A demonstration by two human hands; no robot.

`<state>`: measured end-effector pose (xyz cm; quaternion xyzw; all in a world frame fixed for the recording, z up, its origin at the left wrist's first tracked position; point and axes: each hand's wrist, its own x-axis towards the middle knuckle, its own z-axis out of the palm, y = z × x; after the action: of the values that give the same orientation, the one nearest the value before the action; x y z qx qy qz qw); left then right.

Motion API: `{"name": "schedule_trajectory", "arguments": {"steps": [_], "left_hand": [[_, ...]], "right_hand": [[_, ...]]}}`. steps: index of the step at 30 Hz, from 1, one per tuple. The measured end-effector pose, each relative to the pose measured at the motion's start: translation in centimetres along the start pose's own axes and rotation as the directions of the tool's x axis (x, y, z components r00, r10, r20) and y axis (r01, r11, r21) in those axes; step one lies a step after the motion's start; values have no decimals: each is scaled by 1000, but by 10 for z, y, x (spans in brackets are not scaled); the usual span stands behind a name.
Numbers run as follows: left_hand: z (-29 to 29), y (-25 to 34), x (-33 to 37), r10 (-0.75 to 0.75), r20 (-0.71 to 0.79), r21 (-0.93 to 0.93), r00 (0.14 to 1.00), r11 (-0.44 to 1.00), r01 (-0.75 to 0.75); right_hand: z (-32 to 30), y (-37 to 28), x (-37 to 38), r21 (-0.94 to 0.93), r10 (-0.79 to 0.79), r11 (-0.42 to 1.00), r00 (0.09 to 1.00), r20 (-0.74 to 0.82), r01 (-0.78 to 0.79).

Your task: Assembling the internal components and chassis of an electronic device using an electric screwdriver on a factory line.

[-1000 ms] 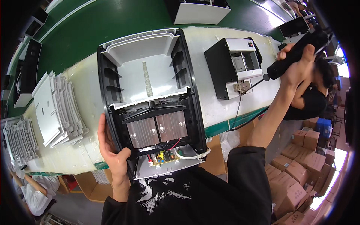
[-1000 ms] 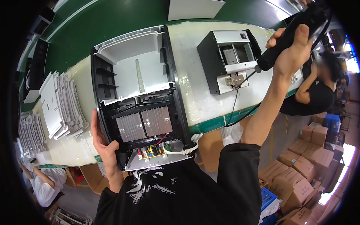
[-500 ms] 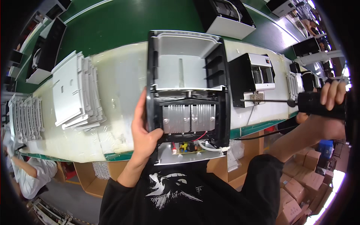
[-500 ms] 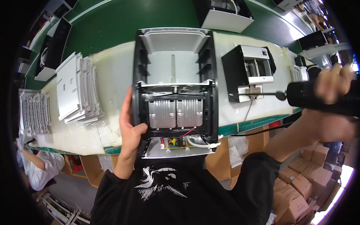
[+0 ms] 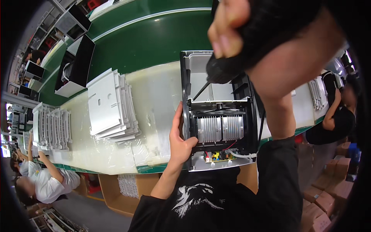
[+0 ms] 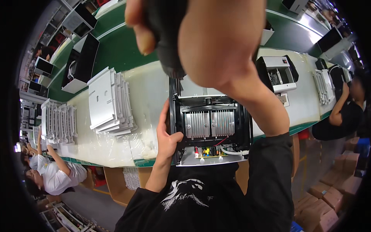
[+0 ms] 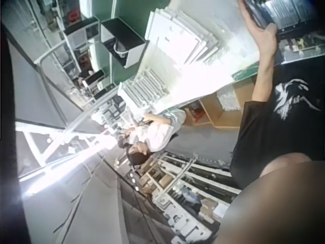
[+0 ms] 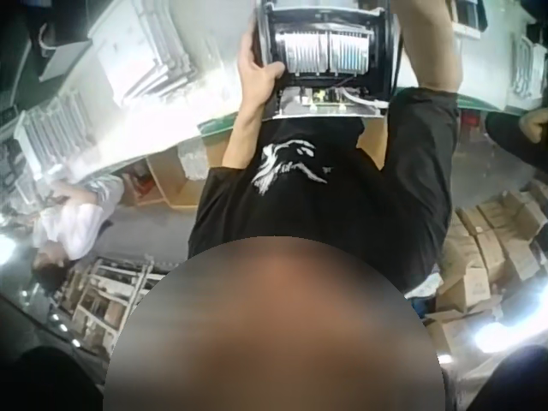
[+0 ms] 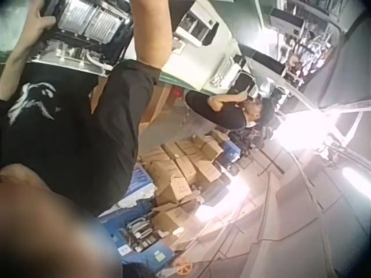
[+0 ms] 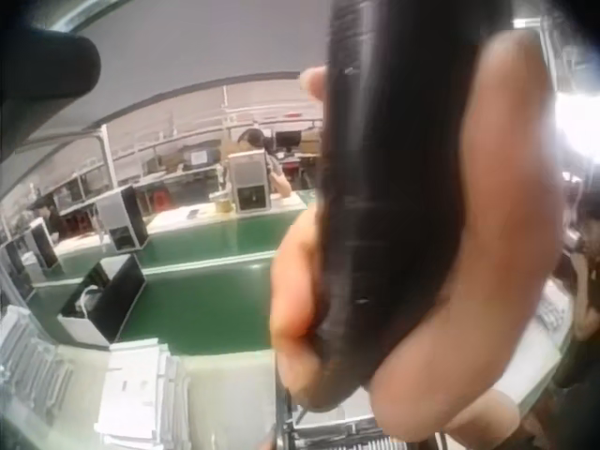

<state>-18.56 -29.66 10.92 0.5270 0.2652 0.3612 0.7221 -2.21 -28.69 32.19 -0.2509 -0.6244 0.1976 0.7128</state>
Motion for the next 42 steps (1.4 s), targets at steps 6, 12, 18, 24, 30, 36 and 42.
{"name": "schedule_trajectory", "arguments": {"steps": [6,12,18,24,30,36,42], "left_hand": [[-1,4,0,-37,5,1,999,999,37],[0,4,-1,-53,5,11,999,999,53],[3,4,-3,-94,-60,61,994,993,98],[0,3,-6,-135,-100,122,986,982,147],[1,1,-3,-67,-117,205,991,975,90],[-1,2,-6,-118,-163,320,980,933,165],[-2,0,-9,-148,-181,233,972,954,188]], "right_hand": [[10,14,-4,0,6,1000,1000,-16,-6],[14,33,-7,13,27,1000,999,-35,-26],[18,67,-30,20,238,971,971,-34,-237],[7,96,-50,2,86,996,995,-44,-86],[6,109,-60,-75,48,996,996,-77,-54],[12,119,-66,-82,-14,997,993,-114,5],[15,122,-66,-74,-55,996,990,-133,46]]}}
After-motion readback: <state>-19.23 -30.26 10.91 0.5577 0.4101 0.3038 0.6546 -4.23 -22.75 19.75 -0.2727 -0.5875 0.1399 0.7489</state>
